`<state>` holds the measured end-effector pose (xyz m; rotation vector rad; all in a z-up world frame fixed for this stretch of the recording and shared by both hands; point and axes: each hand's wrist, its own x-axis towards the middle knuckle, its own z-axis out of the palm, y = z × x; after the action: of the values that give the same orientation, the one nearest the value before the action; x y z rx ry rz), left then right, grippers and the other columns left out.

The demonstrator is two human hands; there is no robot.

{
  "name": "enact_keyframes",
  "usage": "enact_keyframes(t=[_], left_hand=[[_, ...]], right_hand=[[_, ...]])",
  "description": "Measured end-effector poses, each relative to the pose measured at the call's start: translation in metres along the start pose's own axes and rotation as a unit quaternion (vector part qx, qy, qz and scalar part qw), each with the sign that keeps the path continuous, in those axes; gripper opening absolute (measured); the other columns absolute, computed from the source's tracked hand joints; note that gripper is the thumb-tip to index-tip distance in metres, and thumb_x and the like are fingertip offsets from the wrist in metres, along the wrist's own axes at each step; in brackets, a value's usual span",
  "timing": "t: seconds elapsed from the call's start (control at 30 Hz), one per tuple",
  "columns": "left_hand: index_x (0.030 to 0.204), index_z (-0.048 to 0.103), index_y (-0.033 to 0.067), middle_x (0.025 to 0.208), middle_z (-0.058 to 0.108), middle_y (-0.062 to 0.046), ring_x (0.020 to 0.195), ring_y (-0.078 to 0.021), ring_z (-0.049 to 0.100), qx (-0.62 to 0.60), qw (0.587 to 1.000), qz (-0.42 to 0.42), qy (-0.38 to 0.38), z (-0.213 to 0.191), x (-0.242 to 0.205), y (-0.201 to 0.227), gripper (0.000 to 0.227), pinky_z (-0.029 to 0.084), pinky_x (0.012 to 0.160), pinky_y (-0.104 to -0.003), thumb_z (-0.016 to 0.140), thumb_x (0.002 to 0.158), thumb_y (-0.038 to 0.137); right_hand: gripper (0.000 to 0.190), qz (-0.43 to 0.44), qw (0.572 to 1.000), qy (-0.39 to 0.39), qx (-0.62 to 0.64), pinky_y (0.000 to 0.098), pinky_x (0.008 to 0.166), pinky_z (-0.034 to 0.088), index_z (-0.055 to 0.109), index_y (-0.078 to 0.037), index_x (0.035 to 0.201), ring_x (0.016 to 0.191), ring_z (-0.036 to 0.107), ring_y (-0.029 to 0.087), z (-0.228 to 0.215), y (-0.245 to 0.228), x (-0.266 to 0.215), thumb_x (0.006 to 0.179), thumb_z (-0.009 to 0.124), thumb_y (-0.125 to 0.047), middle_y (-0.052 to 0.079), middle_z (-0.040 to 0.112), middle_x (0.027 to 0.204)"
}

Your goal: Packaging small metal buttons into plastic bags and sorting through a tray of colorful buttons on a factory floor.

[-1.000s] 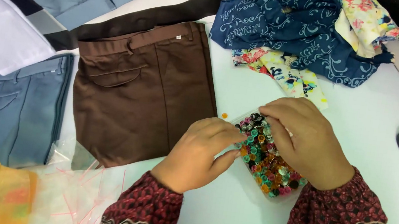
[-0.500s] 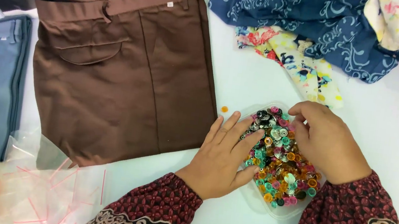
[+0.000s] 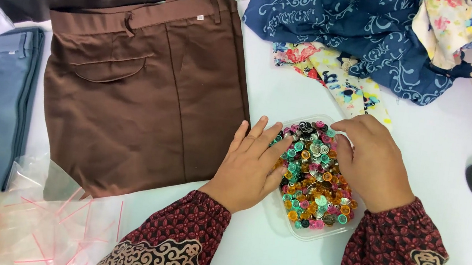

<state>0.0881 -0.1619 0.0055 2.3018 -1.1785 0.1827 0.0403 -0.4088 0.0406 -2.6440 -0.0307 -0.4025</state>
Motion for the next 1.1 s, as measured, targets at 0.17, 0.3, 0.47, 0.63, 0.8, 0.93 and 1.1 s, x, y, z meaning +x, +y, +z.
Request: enact_keyframes(t=[0.17, 0.3, 0.47, 0.63, 0.8, 0.93, 1.1], left_hand=[[0.144, 0.059, 0.0173, 0.151, 0.052, -0.010, 0.154, -0.0362, 0.033, -0.007, 0.997, 0.035, 0.063, 0.018, -0.011, -0.003, 0.045, 0.014, 0.125, -0.058, 0.051, 0.105, 0.039], [0.131, 0.068, 0.0162, 0.143, 0.060, -0.009, 0.151, -0.0342, 0.038, -0.007, 0.995, 0.051, 0.085, 0.025, -0.013, 0.002, 0.036, 0.018, 0.125, -0.057, 0.053, 0.105, 0.036], [0.129, 0.071, 0.0161, 0.142, 0.062, -0.010, 0.149, -0.0353, 0.042, -0.021, 0.994, 0.047, 0.096, 0.025, -0.013, -0.001, 0.036, 0.022, 0.124, -0.057, 0.055, 0.103, 0.036], [0.126, 0.072, 0.0170, 0.140, 0.063, -0.009, 0.149, -0.0369, 0.042, -0.045, 0.995, 0.038, 0.077, 0.022, -0.013, -0.001, 0.034, 0.023, 0.123, -0.057, 0.056, 0.103, 0.035], [0.125, 0.072, 0.0169, 0.140, 0.062, -0.010, 0.149, -0.0370, 0.041, -0.049, 0.996, 0.031, 0.066, 0.020, -0.013, -0.001, 0.034, 0.023, 0.123, -0.057, 0.056, 0.102, 0.035], [0.125, 0.072, 0.0159, 0.140, 0.062, -0.010, 0.148, -0.0377, 0.042, -0.050, 0.996, 0.038, 0.070, 0.018, -0.013, 0.000, 0.033, 0.024, 0.122, -0.058, 0.057, 0.102, 0.034], [0.128, 0.070, 0.0158, 0.139, 0.062, -0.010, 0.145, -0.0388, 0.046, -0.071, 0.991, 0.046, 0.106, 0.017, -0.012, 0.000, 0.032, 0.028, 0.121, -0.057, 0.059, 0.102, 0.032]], right_hand=[[0.015, -0.124, 0.992, 0.006, -0.026, 0.0385, 0.086, 0.057, 0.075, -0.007, 0.107, 0.102, 0.067, 0.026, -0.002, -0.017, -0.002, 0.098, 0.064, -0.005, 0.007, 0.073, 0.104], [0.015, -0.141, 0.989, -0.020, -0.050, 0.0394, 0.086, 0.057, 0.076, -0.006, 0.103, 0.099, 0.068, 0.026, 0.004, -0.021, 0.000, 0.097, 0.062, -0.003, 0.008, 0.074, 0.102], [0.014, -0.156, 0.986, -0.023, -0.052, 0.0402, 0.082, 0.056, 0.076, -0.005, 0.098, 0.093, 0.068, 0.028, 0.010, -0.018, -0.002, 0.095, 0.062, -0.003, 0.009, 0.073, 0.094], [0.015, -0.137, 0.990, -0.022, -0.028, 0.0393, 0.083, 0.056, 0.075, -0.009, 0.101, 0.095, 0.068, 0.027, 0.007, -0.022, 0.000, 0.092, 0.065, -0.003, 0.006, 0.073, 0.094], [0.015, -0.143, 0.988, -0.041, -0.036, 0.0404, 0.084, 0.056, 0.075, -0.007, 0.102, 0.096, 0.068, 0.028, 0.005, -0.027, 0.002, 0.090, 0.067, -0.003, 0.009, 0.073, 0.095], [0.016, -0.137, 0.989, -0.050, -0.037, 0.0398, 0.084, 0.055, 0.074, -0.007, 0.103, 0.097, 0.068, 0.028, 0.011, -0.021, 0.000, 0.090, 0.066, -0.003, 0.008, 0.072, 0.095], [0.022, -0.125, 0.991, -0.045, -0.013, 0.0395, 0.086, 0.053, 0.074, -0.009, 0.110, 0.098, 0.068, 0.028, 0.004, -0.027, -0.001, 0.090, 0.067, -0.003, 0.007, 0.072, 0.095]])
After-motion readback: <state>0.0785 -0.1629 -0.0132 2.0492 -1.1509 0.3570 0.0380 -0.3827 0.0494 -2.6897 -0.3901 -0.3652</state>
